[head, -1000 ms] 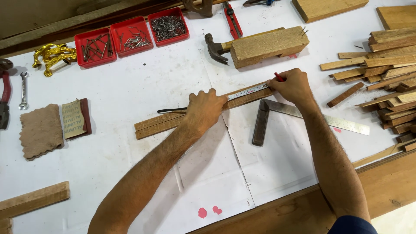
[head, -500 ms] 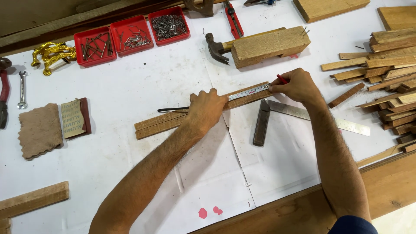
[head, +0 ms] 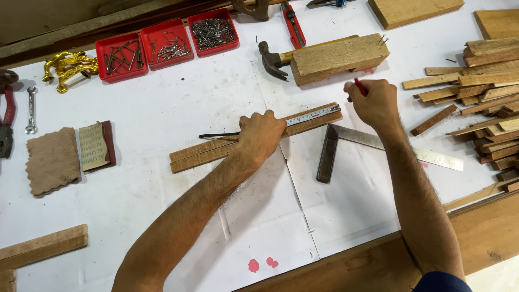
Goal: Measuring and marking wooden strips using a tape measure and a square.
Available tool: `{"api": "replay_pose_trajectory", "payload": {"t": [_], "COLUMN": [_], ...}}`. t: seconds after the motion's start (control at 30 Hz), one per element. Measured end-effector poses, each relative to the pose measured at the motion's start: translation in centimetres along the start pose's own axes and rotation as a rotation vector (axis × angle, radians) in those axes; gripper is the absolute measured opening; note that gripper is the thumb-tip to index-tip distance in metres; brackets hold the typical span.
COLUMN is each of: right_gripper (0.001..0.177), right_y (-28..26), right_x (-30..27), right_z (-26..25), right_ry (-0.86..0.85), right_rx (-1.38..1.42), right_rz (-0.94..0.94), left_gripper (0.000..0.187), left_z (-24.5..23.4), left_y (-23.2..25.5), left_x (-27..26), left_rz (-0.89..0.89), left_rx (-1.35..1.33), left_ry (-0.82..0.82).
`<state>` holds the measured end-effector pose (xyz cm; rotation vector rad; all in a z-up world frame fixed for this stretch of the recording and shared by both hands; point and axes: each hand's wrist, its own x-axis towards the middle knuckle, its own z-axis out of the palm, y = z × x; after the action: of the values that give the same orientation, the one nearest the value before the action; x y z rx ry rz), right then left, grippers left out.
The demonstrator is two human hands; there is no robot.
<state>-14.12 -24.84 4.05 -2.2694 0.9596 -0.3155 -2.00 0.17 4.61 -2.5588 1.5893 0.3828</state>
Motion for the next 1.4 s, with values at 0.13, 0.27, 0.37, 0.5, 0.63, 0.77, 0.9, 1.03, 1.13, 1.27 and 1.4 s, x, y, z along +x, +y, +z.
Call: {"api": "replay_pose_trajectory", "payload": {"t": [0.13,0.27,0.37,0.5,0.63,0.77,0.9,1.03,1.13,1.27,1.4], "right_gripper": [0.038,0.049,0.036,0.023,0.022,0.022,0.024,0.023,0.022,0.023,0.022], "right_y": [-0.1,-3.0,-4.6,-4.2,-2.8,-3.6,-3.7,-3.5,-3.7,-3.3,-3.7], "right_x": [0.0,-1.4,-1.8,-0.7,-0.2,-0.7,-0.6,-1.0,-1.5,-1.6,-2.1], "right_z": [2.5,5.1,6.4,8.7,9.6,8.8,8.6,8.5,8.2,8.9,8.9], "right_ry": [-0.027,-0.230,-0.358,-0.443,-0.442,-0.462,-0.466,-0.456,-0.484,-0.359,-0.346], "right_rx": [0.414,0.377,0.609,0.891,0.943,0.850,0.820,0.799,0.741,0.469,0.401], "right_rz": [-0.316,-0.028,-0.008,0.026,-0.047,-0.038,-0.062,-0.104,-0.140,-0.167,-0.244], "left_gripper": [0.014,0.014,0.014,0.011,0.010,0.010,0.015,0.015,0.015,0.015,0.014], "left_z": [0.5,0.3,0.5,0.9,0.9,1.1,1.4,0.6,0.4,0.8,0.5], "left_y": [0.0,0.0,0.1,0.1,0.0,-0.3,-0.7,-0.8,-0.8,-0.7,-0.7], "left_x": [0.3,0.2,0.1,0.5,0.4,0.6,0.4,0.0,0.1,0.7,1.1], "left_rz": [-0.006,-0.018,-0.027,-0.029,-0.017,0.006,0.029,0.017,-0.014,-0.039,-0.071], "left_rx": [0.009,0.018,0.009,0.000,0.034,0.018,-0.096,-0.100,-0.102,-0.091,-0.113], "left_ry": [0.020,0.032,0.050,0.104,0.104,0.084,0.120,0.114,0.090,0.078,0.041]}}
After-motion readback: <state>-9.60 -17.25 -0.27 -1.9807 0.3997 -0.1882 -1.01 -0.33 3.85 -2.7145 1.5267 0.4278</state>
